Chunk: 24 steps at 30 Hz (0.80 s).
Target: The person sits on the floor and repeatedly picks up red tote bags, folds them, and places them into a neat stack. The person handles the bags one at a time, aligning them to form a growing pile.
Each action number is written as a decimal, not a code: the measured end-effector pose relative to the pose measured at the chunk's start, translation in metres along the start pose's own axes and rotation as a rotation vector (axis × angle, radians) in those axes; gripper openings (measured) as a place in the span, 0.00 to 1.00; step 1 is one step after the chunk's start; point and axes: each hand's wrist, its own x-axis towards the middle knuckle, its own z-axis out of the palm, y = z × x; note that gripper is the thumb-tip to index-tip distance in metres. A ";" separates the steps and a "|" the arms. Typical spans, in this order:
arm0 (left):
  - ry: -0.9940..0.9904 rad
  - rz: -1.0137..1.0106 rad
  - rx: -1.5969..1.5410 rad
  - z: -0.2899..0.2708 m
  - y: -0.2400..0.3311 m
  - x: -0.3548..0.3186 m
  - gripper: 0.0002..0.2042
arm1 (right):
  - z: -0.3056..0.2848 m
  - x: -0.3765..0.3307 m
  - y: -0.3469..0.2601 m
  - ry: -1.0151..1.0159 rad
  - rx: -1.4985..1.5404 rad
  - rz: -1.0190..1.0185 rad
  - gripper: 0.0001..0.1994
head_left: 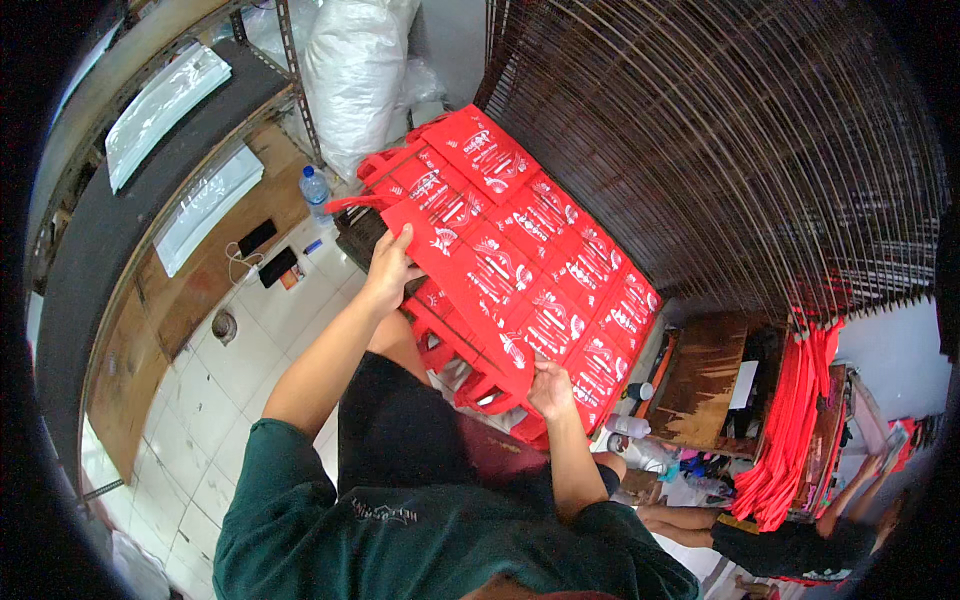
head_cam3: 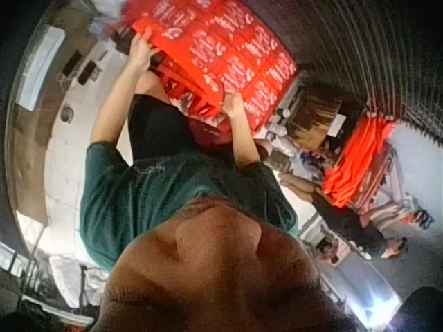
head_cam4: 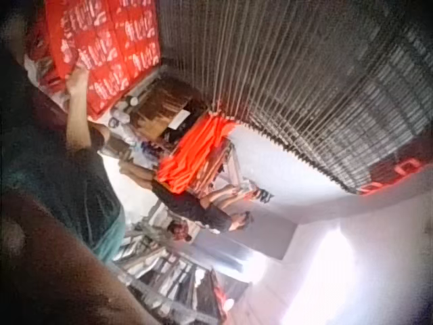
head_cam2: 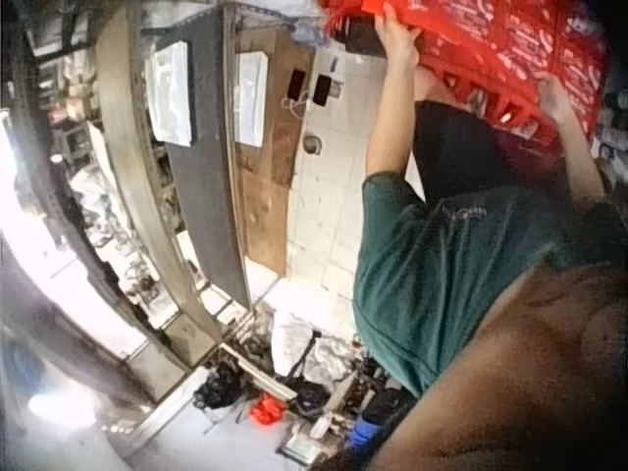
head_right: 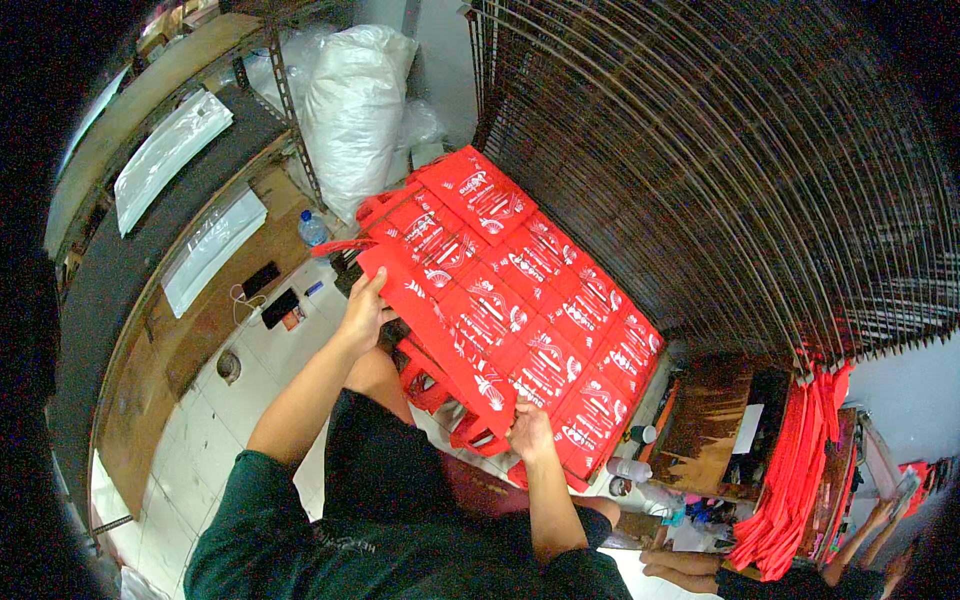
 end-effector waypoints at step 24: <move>0.440 0.125 0.373 -0.199 -0.122 0.376 0.19 | 0.045 0.451 -0.006 0.411 -0.721 -0.405 0.28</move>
